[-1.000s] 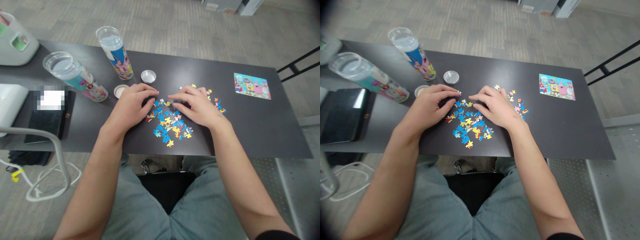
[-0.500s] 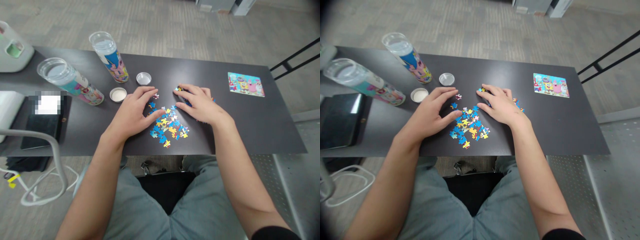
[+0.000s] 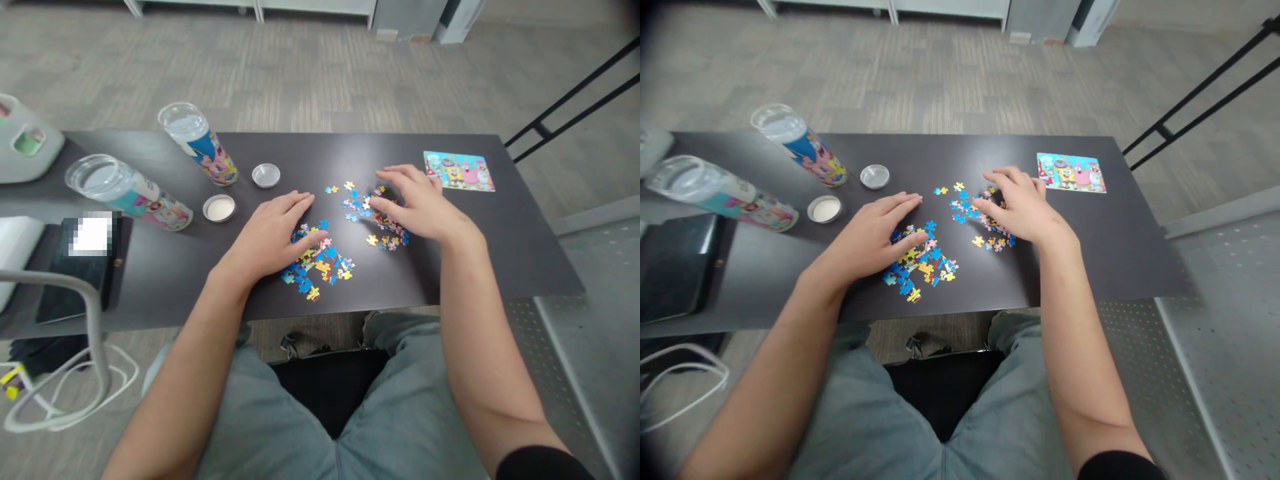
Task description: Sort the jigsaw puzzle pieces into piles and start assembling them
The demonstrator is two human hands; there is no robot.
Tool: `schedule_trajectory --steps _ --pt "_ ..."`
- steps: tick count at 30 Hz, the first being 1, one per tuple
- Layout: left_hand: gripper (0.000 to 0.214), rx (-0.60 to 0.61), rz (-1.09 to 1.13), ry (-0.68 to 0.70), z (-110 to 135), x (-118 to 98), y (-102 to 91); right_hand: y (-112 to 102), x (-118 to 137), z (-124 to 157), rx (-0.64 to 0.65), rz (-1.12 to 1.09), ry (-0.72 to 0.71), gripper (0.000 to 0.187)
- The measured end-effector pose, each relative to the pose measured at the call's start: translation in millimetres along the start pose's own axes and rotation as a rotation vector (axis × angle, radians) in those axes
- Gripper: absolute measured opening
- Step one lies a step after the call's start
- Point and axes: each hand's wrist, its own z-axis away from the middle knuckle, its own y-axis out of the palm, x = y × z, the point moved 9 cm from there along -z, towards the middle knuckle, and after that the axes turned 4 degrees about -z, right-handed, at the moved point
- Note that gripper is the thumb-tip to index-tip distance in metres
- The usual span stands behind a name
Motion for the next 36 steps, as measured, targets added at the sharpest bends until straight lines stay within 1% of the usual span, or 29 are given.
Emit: schedule_trajectory --steps 5,8,10,13,16,19,22,25,28,32,36 --pt "0.106 0.091 -0.068 -0.055 -38 -27 16.9 -10 -10 8 0.008 -0.023 0.045 0.064" --pt "0.110 0.185 -0.144 -0.121 -61 -45 30.7 -19 -15 13 -0.012 -0.039 0.054 0.067" --pt "0.111 0.219 -0.160 -0.147 -73 -58 37.9 -28 -21 16 -0.031 -0.050 0.067 0.070" --pt "0.117 0.217 -0.137 -0.148 -85 -81 46.9 -41 -32 21 -0.061 -0.068 0.089 0.073" --pt "0.123 0.198 -0.092 -0.173 -91 -104 56.6 -52 -41 28 -0.104 -0.090 0.090 0.070" --pt "0.130 0.160 -0.100 -0.228 -93 -125 64.5 -59 -49 34 -0.151 -0.124 0.085 0.066" --pt "0.128 0.119 -0.135 -0.229 -96 -144 70.5 -62 -56 40 -0.175 -0.173 0.081 0.063" --pt "0.116 0.059 -0.143 -0.222 -99 -152 72.2 -64 -63 45 -0.177 -0.221 0.076 0.063" --pt "0.099 0.017 -0.131 -0.228 -107 -152 72.8 -65 -68 49 -0.156 -0.253 0.069 0.064" --pt "0.089 0.030 -0.151 -0.240 -128 -148 76.2 -68 -73 54 -0.150 -0.255 0.084 0.065" --pt "0.086 0.053 -0.161 -0.191 -155 -145 76.9 -65 -75 54 -0.142 -0.269 0.091 0.064"
